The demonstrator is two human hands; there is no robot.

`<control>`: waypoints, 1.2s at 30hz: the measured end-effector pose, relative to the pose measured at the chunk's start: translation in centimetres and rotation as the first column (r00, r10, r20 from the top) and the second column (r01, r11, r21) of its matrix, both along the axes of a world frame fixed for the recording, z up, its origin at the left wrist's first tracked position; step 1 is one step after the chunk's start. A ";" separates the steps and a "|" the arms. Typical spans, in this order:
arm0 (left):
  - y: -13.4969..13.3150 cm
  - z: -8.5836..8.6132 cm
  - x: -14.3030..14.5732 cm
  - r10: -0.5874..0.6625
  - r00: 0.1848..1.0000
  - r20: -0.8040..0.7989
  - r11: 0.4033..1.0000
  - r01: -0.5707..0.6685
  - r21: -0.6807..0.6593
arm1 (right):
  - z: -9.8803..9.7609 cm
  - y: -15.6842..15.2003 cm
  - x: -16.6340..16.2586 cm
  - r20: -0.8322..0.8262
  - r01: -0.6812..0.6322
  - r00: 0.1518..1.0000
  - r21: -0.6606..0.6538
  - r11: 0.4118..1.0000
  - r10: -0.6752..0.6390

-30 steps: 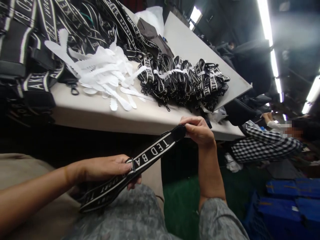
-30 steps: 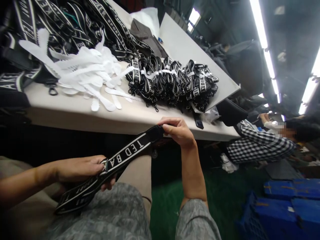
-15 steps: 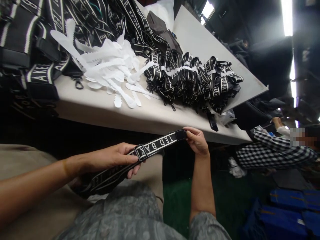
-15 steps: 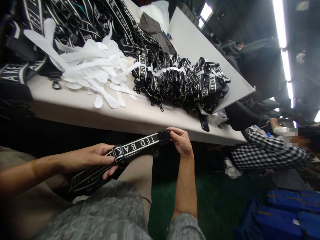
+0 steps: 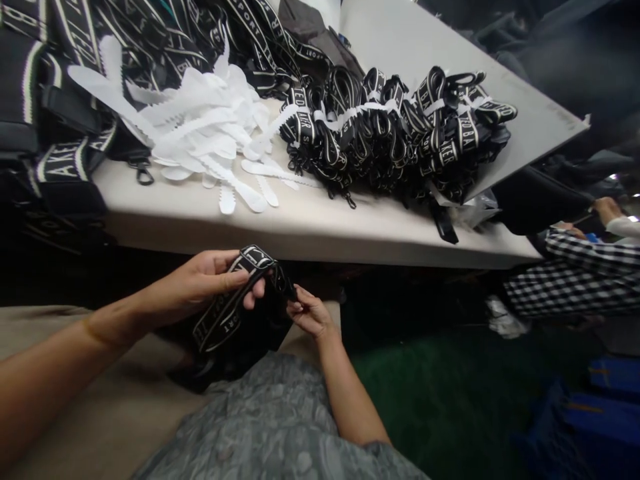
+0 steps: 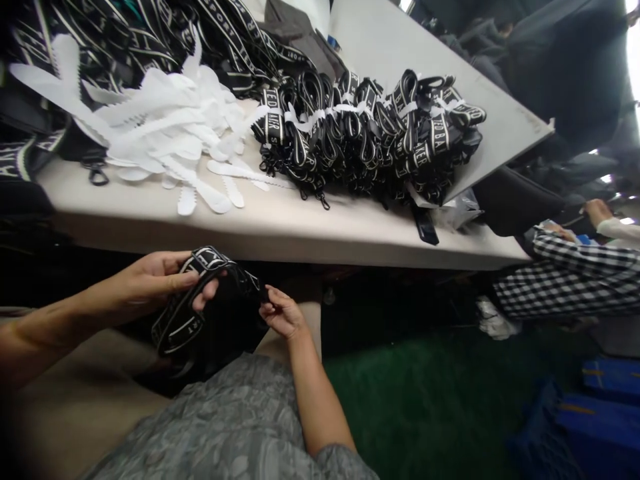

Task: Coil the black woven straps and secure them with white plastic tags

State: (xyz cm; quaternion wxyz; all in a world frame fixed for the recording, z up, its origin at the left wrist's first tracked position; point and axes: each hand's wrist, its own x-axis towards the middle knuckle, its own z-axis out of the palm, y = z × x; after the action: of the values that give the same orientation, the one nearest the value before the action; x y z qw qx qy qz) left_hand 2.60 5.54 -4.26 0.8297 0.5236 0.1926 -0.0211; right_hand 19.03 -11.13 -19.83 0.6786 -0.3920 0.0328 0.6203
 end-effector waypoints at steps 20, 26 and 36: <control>-2.7 -2.0 1.0 -0.243 0.970 -0.014 0.966 0.243 0.093 | 4.9 1.2 -2.6 0.801 -0.006 0.588 0.142 0.990 -0.112; -2.4 -2.2 1.1 -0.051 0.998 0.029 0.996 0.053 -0.078 | 3.7 1.9 -3.5 0.687 0.113 0.707 0.125 0.986 -0.168; -4.7 -5.0 2.8 0.345 0.938 0.022 0.938 -0.345 0.040 | 3.3 3.1 -7.3 0.268 0.187 0.942 0.082 0.979 -0.202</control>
State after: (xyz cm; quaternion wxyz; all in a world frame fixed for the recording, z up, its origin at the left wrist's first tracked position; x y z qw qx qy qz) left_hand 5.45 0.88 -9.21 0.8104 0.4996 0.2757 0.1326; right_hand 11.73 -8.06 -16.54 0.7451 -0.4500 -0.0403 0.4907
